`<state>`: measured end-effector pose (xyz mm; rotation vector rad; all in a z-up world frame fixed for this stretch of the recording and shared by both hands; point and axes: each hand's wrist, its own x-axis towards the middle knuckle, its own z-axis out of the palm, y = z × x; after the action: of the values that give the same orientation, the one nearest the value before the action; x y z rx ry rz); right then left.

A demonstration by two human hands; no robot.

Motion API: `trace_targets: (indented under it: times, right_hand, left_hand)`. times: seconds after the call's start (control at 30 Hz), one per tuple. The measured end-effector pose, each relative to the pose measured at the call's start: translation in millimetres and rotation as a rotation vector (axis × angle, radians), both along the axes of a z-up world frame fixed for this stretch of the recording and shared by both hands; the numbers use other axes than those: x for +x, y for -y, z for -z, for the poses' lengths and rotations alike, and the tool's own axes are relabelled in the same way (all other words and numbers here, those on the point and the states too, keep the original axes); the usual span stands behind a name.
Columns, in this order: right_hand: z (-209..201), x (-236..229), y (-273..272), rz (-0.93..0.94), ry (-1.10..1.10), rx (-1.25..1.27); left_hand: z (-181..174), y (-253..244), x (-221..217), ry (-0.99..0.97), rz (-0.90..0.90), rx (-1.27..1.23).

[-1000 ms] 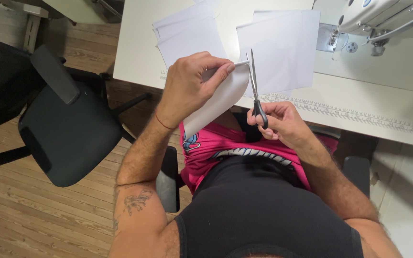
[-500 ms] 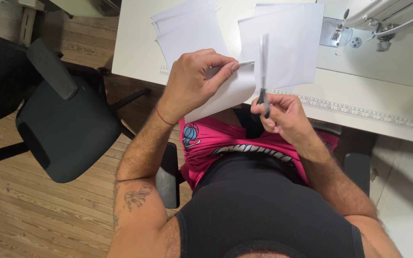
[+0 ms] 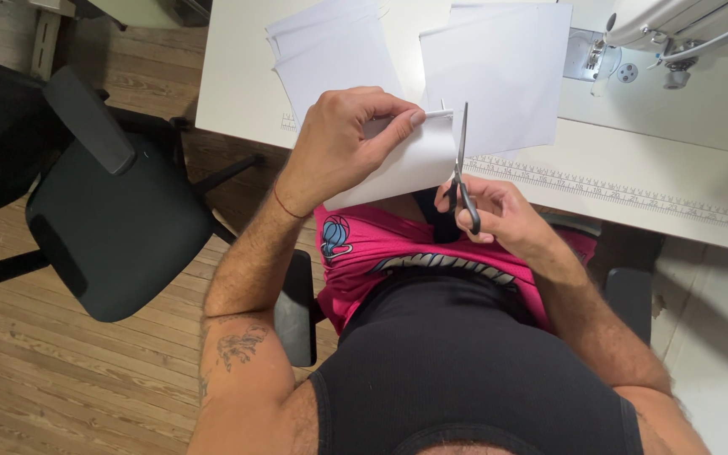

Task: Trimming and organizing paper patterns at a workstation using scissors

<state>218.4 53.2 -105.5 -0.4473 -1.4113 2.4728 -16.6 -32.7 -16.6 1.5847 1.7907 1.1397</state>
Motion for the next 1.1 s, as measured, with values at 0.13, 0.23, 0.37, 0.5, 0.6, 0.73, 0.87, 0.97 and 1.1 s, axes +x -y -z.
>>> trace_targets:
  times: [0.13,0.23,0.37,0.5,0.6,0.73,0.87,0.97,1.1]
  right_hand:
    - [9,-1,-4,0.050,-0.030,0.046]
    - [16,-1,-5,0.064,-0.050,0.057]
    - [25,-2,-5,0.100,-0.076,0.051]
    - [27,-1,-2,0.129,-0.085,0.040]
    - [30,0,-1,0.153,-0.073,0.054]
    - [33,2,1,0.204,-0.056,0.054]
    - [41,7,-5,0.311,-0.072,-0.070]
    - [42,21,-17,0.421,-0.048,-0.002]
    - [31,50,-29,0.524,-0.062,0.216]
  left_hand:
    - [-4,0,6,0.074,0.054,-0.002]
    - [-5,1,7,0.107,0.072,-0.009]
    - [-3,2,9,0.131,0.079,-0.002]
    - [-4,5,13,0.144,0.082,-0.006]
    - [-3,5,13,0.127,0.088,0.008]
    - [-2,4,13,0.114,0.079,0.015]
    - [3,0,8,0.077,0.075,0.034]
    - [-3,-4,1,0.160,0.180,0.002]
    - [-21,-12,-6,0.383,0.458,-0.118]
